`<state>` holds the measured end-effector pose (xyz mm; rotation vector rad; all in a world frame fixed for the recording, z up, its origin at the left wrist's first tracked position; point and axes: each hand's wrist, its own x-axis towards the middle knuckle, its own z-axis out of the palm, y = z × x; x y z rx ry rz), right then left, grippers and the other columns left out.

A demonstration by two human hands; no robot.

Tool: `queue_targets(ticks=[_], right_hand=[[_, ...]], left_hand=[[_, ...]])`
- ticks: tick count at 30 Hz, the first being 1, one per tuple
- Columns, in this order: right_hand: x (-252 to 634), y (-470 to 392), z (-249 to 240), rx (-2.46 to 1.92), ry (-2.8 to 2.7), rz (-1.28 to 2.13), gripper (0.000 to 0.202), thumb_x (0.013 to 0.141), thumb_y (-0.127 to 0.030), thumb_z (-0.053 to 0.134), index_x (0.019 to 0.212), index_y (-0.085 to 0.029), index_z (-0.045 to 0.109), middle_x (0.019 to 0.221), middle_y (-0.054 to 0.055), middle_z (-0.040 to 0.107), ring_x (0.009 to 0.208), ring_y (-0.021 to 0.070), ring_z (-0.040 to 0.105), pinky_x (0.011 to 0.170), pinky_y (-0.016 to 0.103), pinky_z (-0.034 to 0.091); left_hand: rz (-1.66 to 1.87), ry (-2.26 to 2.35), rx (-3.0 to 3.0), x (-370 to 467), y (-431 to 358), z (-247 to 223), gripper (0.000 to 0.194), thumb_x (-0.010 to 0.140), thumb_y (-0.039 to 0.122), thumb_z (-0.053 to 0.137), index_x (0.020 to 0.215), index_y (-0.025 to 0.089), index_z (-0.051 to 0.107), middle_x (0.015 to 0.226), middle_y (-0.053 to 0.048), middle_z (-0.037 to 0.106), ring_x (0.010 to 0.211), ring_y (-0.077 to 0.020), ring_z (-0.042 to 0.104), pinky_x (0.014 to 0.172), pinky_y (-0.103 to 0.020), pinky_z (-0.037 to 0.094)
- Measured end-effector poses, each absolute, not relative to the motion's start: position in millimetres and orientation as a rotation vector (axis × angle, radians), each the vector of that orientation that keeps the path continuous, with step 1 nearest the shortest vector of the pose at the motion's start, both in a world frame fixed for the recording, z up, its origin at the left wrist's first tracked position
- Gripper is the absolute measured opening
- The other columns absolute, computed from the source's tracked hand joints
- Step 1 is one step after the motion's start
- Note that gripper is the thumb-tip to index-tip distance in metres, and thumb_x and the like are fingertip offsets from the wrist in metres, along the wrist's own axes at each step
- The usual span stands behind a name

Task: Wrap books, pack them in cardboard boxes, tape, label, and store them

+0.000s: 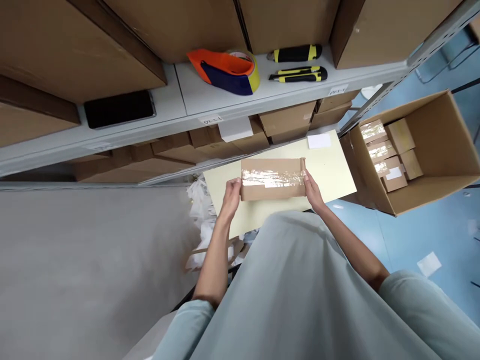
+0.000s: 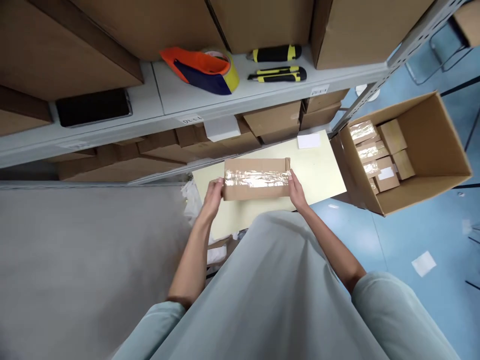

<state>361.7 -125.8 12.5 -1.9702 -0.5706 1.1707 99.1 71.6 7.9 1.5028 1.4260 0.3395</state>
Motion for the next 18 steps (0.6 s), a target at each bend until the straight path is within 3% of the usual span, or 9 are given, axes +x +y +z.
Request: queue_targets(ticks=[4,8,12,18], right_hand=[[379,-129,3,-1.942,-0.630,0.761,0.098,0.105,-0.087,0.033,0.172,-0.016,0.049,0.172,0.012,0.055,0.168,0.0300,0.042,0.141,0.047,0.031],[391,-136,-15,-2.083,-0.627,0.700,0.094,0.106,-0.083,0.035,0.164,-0.013,0.058,0.157,0.018,0.069,0.158,0.0371,0.054,0.132,0.053,0.043],[405,-141,-25,-2.097,-0.675,0.777,0.089,0.105,-0.086,0.034,0.150,-0.017,0.069,0.152,0.018,0.072,0.147,0.0380,0.063,0.127,0.056,0.047],[412,-149,-20,-2.026,-0.699,0.914,0.102,0.097,-0.098,0.035,0.144,-0.016,0.073,0.148,0.016,0.075,0.144,0.0348,0.066,0.127,0.049,0.048]], left_hand=[[0.294,1.255,1.576,126,34,-21,0.059,0.108,0.070,0.045,0.120,0.018,0.071,0.133,-0.021,0.071,0.140,-0.0363,0.060,0.126,-0.050,0.044],[0.290,1.186,1.547,142,10,-38,0.060,0.108,0.067,0.048,0.133,0.017,0.070,0.138,-0.021,0.073,0.138,-0.0379,0.064,0.124,-0.052,0.046],[0.251,1.009,1.411,142,15,-44,0.075,0.102,0.076,0.053,0.150,0.019,0.063,0.149,-0.018,0.072,0.145,-0.0371,0.062,0.126,-0.050,0.046],[0.129,0.836,1.354,135,39,-41,0.092,0.085,0.088,0.067,0.139,0.014,0.071,0.143,-0.020,0.076,0.138,-0.0417,0.067,0.123,-0.051,0.050]])
